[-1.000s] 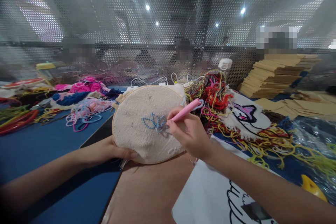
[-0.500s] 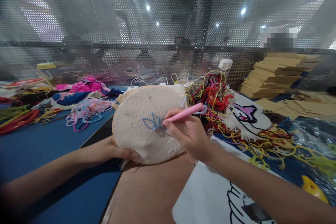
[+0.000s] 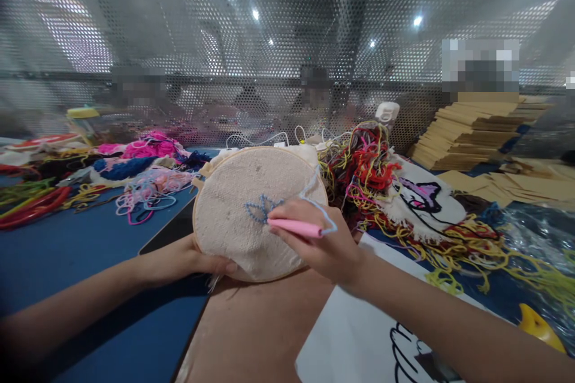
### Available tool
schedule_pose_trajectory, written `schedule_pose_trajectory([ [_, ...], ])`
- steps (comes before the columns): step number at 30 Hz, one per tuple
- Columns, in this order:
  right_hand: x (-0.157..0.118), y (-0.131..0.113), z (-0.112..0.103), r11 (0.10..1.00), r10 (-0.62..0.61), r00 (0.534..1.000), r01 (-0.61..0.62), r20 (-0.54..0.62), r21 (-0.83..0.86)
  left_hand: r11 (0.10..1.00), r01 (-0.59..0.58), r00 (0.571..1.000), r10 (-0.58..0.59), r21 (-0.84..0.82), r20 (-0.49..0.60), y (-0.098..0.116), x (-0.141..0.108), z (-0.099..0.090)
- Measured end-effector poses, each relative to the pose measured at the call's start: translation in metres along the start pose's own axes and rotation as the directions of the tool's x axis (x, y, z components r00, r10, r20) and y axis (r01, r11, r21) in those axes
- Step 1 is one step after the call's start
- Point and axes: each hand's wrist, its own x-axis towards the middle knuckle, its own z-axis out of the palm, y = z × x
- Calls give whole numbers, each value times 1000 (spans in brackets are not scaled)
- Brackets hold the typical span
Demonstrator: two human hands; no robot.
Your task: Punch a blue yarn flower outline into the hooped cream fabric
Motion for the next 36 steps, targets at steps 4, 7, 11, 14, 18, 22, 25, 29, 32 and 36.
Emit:
schedule_pose_trajectory([
  [4, 1, -5, 1, 981, -65, 997, 70, 33, -179, 998, -13, 1000, 12, 69, 5, 0, -2, 3],
  [7, 1, -6, 5, 976, -70, 997, 73, 23, -207, 994, -30, 1000, 30, 102, 3, 1, -3, 4],
  [11, 1, -6, 11, 996, 58, 994, -64, -94, -54, 994, -53, 999, 52, 92, 15, -3, -2, 2],
  [14, 3, -7, 11, 969, 208, 965, -181, -158, 169, 998, -52, 999, 51, 42, 21, -4, 0, 1],
  [18, 6, -8, 7, 902, 313, 942, -255, -118, 348, 999, -37, 999, 38, -17, 22, -2, 1, 0],
  [22, 5, -9, 4, 868, 342, 932, -265, -121, 419, 999, -37, 999, 37, -32, 26, -2, 1, 0],
  [25, 4, -9, 3, 855, 355, 925, -265, -132, 446, 999, -39, 999, 40, -33, 26, -2, 1, 0],
  [29, 5, -7, 3, 848, 371, 917, -271, -146, 455, 999, -26, 1000, 27, -34, 16, 0, 1, 1],
  [32, 5, -6, 3, 836, 382, 911, -269, -155, 477, 999, -20, 1000, 21, -31, 12, 2, 0, 1],
  [36, 5, -4, 3, 825, 385, 908, -258, -164, 503, 1000, -9, 1000, 9, -16, 2, 1, 0, 0],
])
